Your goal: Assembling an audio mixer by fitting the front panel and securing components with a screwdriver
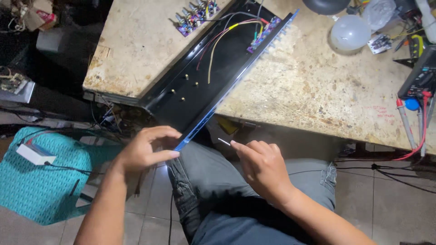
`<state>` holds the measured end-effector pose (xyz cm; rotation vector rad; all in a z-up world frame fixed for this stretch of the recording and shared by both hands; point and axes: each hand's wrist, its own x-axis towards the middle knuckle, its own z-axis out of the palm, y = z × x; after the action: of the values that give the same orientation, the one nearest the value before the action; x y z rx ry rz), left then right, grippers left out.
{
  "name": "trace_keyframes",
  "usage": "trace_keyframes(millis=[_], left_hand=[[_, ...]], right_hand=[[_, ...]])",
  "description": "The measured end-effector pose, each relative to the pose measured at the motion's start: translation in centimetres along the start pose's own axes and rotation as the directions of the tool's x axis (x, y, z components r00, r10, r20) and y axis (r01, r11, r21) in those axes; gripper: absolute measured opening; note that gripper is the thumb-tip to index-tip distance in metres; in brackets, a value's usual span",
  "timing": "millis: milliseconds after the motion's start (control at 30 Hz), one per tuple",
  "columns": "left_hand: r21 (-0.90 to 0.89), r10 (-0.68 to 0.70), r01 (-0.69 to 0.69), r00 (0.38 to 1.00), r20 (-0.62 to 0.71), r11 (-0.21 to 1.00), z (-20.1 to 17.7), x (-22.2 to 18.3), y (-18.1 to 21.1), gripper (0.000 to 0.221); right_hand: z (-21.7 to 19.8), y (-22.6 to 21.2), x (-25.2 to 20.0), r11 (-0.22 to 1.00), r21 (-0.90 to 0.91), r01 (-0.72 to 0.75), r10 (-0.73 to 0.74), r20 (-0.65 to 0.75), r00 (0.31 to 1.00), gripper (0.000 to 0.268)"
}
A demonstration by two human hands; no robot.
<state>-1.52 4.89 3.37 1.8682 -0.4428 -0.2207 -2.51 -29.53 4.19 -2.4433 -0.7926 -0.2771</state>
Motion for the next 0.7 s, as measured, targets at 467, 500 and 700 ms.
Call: trace_keyframes(millis=[467, 500, 700], left_hand=[[0.033, -0.417, 0.461, 0.829, -0.373, 0.887, -9.2, -8.0, -3.7, 0.041], [0.043, -0.449, 0.499, 0.812, -0.372, 0.866, -8.8, -7.1, -1.7, 0.049], [0.486, -0.1, 0.379, 0.856, -0.507, 0.788, -5.3, 0.5, 6.7, 0.033]], right_hand=[[-4.6, 4.7, -1.3, 0.63, 0.425, -0.649, 0.507, 0.409, 0.759, 0.051], [-4.6, 5.3, -1.5, 0.659, 0.435, -0.613, 0.491, 0.368, 0.789, 0.049], [-5.4, 7.7, -2.1, 0.689, 0.416, -0.593, 0.522, 0.282, 0.805, 0.048]])
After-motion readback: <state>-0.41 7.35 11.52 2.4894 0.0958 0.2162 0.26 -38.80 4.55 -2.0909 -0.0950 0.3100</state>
